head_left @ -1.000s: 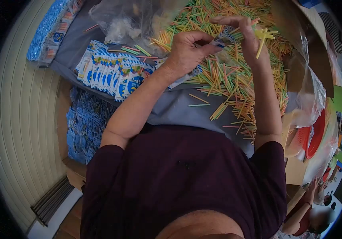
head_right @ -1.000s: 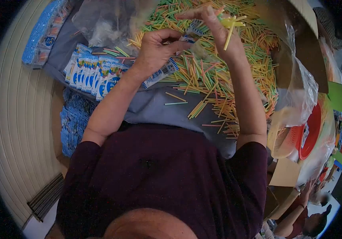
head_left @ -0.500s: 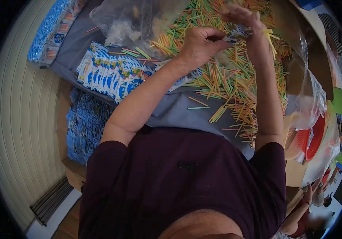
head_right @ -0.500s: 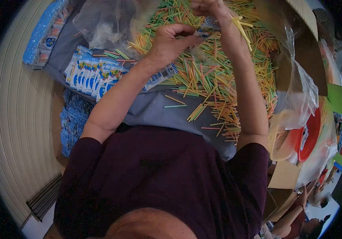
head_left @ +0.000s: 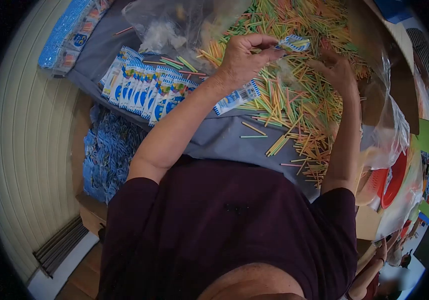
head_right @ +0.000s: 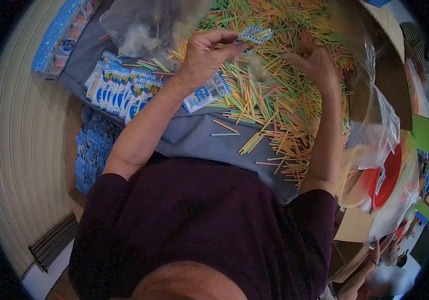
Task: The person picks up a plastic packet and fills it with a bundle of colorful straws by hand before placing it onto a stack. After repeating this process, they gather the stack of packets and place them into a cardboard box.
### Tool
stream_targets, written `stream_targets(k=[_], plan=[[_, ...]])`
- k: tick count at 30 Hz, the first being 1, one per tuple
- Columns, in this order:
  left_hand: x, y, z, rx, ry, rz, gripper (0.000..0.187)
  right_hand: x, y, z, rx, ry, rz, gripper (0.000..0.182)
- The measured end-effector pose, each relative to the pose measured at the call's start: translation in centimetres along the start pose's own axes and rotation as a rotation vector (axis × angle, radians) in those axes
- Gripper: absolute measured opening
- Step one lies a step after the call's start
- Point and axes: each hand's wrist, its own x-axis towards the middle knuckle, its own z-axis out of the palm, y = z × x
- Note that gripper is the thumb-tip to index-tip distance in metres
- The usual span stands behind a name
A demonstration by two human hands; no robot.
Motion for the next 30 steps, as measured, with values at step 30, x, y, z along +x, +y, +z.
stream_targets(k=[30], plan=[[-9.4,1.6,-3.3,0.281,0.059,0.428,0.037,-3.3,-6.3,0.6,-0.083,0.149,-0.396,0.02]])
